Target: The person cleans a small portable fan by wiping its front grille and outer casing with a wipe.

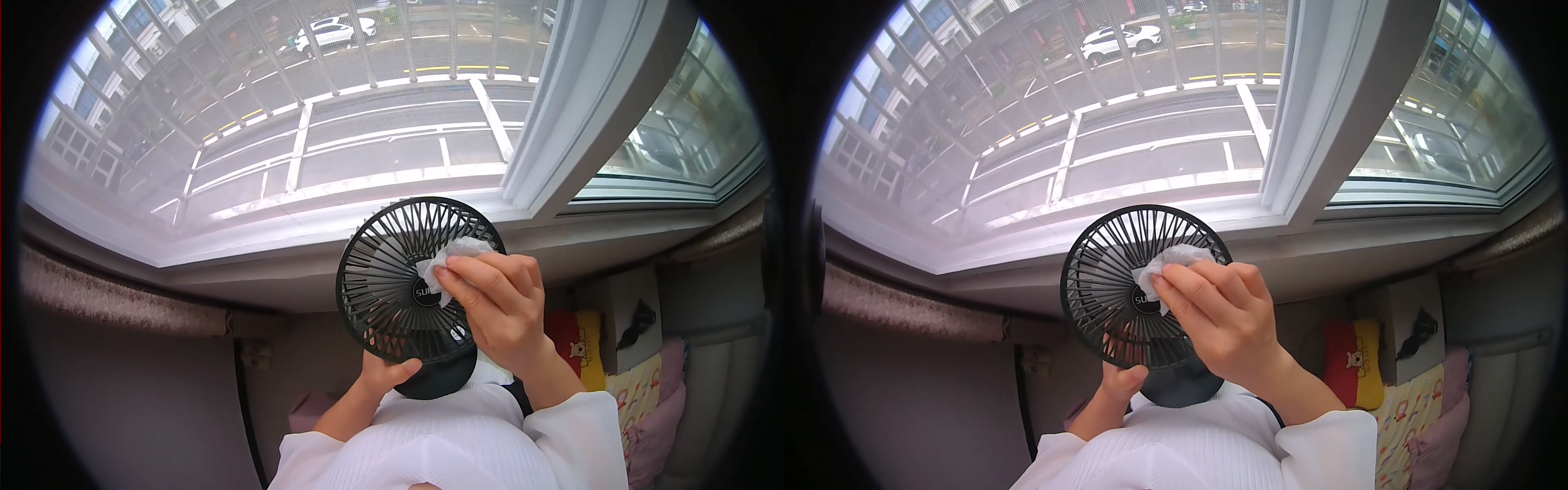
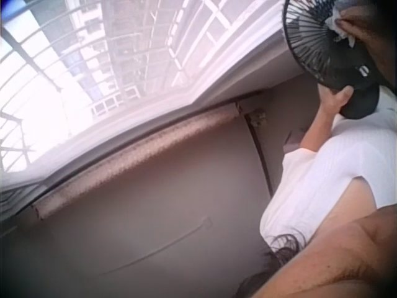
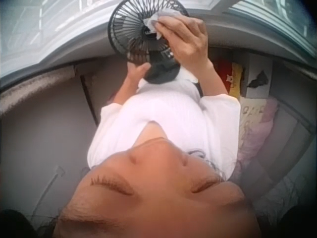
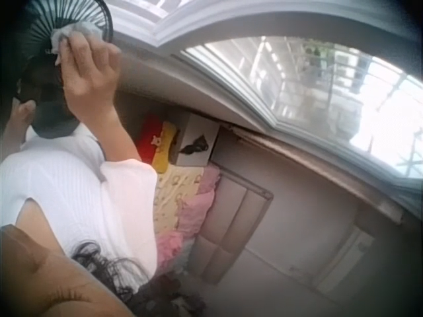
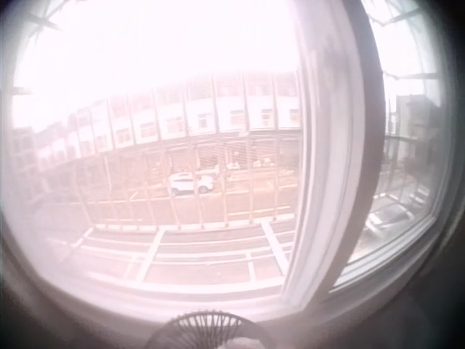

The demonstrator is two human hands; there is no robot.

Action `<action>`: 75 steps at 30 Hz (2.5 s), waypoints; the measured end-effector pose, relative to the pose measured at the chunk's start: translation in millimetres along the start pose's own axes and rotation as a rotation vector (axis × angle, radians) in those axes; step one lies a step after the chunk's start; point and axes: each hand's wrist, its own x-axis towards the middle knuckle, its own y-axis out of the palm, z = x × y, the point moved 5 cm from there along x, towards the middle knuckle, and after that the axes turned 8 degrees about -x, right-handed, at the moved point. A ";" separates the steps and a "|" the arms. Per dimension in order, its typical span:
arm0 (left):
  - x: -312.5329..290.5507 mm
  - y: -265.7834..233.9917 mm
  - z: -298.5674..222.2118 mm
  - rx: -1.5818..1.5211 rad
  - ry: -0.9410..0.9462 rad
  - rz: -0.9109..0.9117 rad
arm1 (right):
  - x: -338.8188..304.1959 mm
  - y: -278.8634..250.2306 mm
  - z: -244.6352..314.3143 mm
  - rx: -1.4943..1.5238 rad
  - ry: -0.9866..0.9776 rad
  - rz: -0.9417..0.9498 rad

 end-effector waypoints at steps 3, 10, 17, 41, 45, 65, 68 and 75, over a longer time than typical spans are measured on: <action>-1.7 -0.7 4.1 0.032 -0.021 0.035 | 13.6 -3.6 -17.9 -0.038 0.019 -0.021; -4.7 -2.6 4.4 0.035 0.050 0.018 | 2.7 -2.5 -11.7 -0.026 -0.002 -0.023; 1.0 5.9 -1.1 0.043 0.039 0.021 | 9.7 -3.6 -21.6 -0.114 -0.003 -0.004; -8.3 -1.0 0.9 0.099 0.107 0.022 | -16.7 -8.6 -9.9 0.060 0.008 -0.115; -9.4 -2.2 0.3 0.034 0.082 -0.006 | -23.6 -16.9 -19.8 0.110 -0.037 -0.031; -3.6 -4.9 5.5 0.232 0.113 0.042 | -11.1 -12.0 -15.4 0.033 0.201 -0.076; -1.5 -2.1 4.1 0.175 0.073 0.016 | -12.3 -6.4 -23.4 0.050 0.219 -0.071; -2.4 -0.4 5.2 0.133 0.122 0.012 | -14.7 -8.4 -28.4 0.025 0.290 -0.080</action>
